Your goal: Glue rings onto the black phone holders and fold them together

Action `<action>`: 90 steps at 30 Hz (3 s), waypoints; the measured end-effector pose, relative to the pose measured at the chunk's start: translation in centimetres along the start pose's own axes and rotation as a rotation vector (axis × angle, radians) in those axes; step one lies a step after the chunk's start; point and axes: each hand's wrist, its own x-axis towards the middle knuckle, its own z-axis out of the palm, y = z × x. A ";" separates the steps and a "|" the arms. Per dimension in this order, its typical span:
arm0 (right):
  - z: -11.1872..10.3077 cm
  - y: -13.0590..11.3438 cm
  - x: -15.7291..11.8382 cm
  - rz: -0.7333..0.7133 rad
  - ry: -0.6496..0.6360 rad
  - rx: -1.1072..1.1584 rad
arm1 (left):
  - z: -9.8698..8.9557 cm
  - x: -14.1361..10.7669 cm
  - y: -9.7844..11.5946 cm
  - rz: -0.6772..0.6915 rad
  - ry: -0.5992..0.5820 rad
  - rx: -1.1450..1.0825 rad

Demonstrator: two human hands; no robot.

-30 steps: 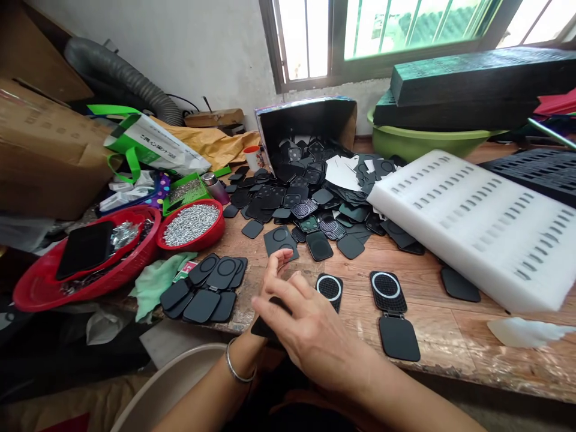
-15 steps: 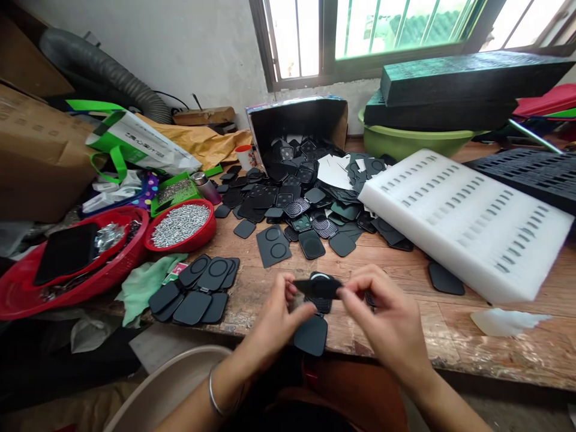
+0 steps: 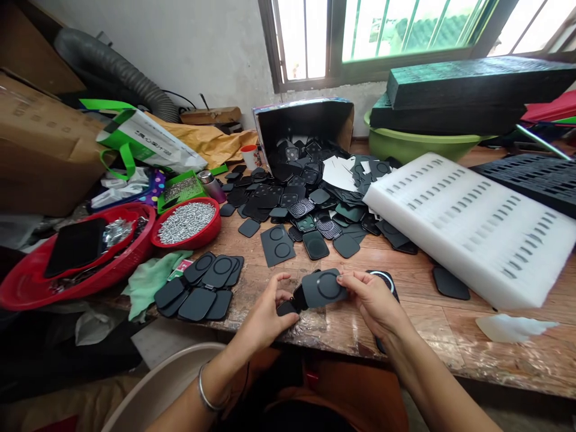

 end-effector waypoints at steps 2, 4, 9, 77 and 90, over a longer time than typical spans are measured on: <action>0.4 0.2 0.0 0.038 -0.035 0.024 | -0.7 0.2 0.0 -0.056 -0.062 -0.135; 1.0 0.3 -0.2 0.075 -0.056 0.047 | -1.2 0.2 0.2 -0.132 -0.126 -0.304; 1.9 0.6 -0.6 0.190 -0.123 0.071 | -1.5 -0.5 0.8 -0.345 -0.287 -0.637; 2.7 2.9 -3.1 -0.511 0.180 -0.705 | 0.6 -1.3 1.0 -0.211 -0.063 -0.484; 2.9 2.6 -3.4 -0.887 0.283 -0.936 | 0.9 -1.4 1.3 -0.156 -0.024 -0.477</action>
